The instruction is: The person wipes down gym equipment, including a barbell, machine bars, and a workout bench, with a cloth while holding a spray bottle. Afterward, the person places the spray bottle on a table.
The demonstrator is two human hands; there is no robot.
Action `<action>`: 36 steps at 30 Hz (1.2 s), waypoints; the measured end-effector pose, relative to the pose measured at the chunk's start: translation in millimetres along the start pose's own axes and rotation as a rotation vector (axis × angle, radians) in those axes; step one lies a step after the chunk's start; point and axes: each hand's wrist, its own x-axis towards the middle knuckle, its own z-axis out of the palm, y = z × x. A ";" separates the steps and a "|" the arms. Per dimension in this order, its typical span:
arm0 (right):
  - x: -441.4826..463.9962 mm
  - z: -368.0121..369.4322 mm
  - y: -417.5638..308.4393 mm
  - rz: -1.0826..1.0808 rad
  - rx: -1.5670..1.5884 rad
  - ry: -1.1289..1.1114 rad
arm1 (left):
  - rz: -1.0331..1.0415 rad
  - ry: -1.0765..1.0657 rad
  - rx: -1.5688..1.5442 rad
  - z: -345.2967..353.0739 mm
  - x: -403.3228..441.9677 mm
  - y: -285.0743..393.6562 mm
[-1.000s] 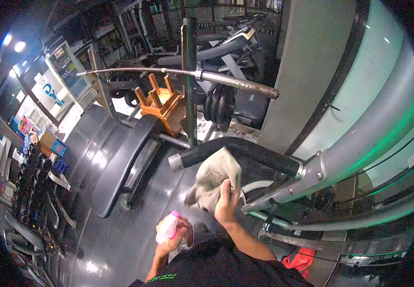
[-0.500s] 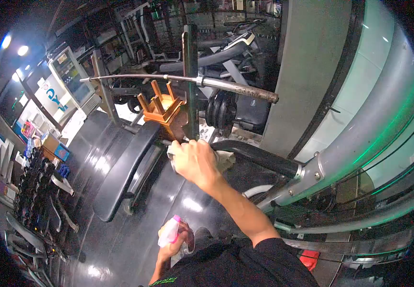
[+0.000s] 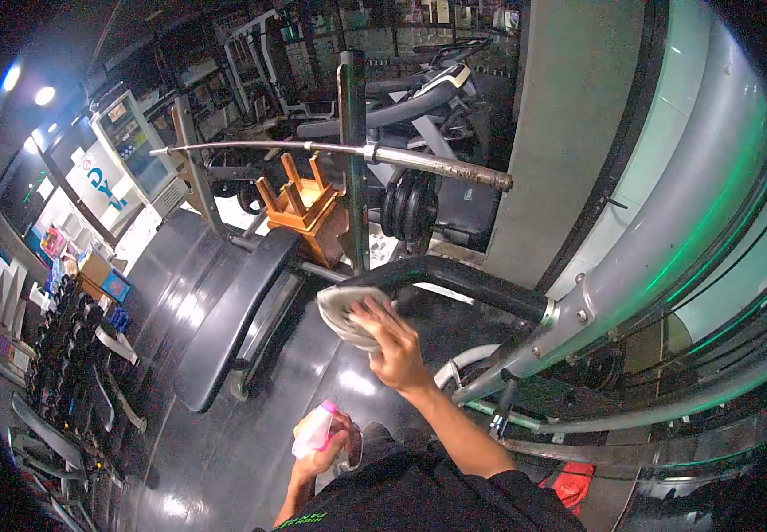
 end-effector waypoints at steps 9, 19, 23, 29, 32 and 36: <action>-45.8 74.6 48.3 1.379 1.742 0.403 | 0.098 -0.035 0.180 -4.8 -2.5 5.8; -4.4 83.5 40.7 1.162 2.122 0.274 | 0.059 -0.095 0.026 -17.0 4.1 13.4; -38.9 71.2 44.3 1.079 2.085 0.143 | 0.013 -0.131 -0.105 -21.4 13.4 19.3; -12.6 2.9 -29.6 1.236 1.269 0.440 | 0.061 -0.157 -0.155 -26.2 29.3 7.4; -11.8 2.7 -24.8 0.848 0.841 0.658 | 0.056 -0.203 -0.141 -28.6 40.5 23.2; 69.3 -10.4 -26.3 0.132 -0.030 0.149 | 0.087 -0.266 -0.074 -30.2 43.5 25.5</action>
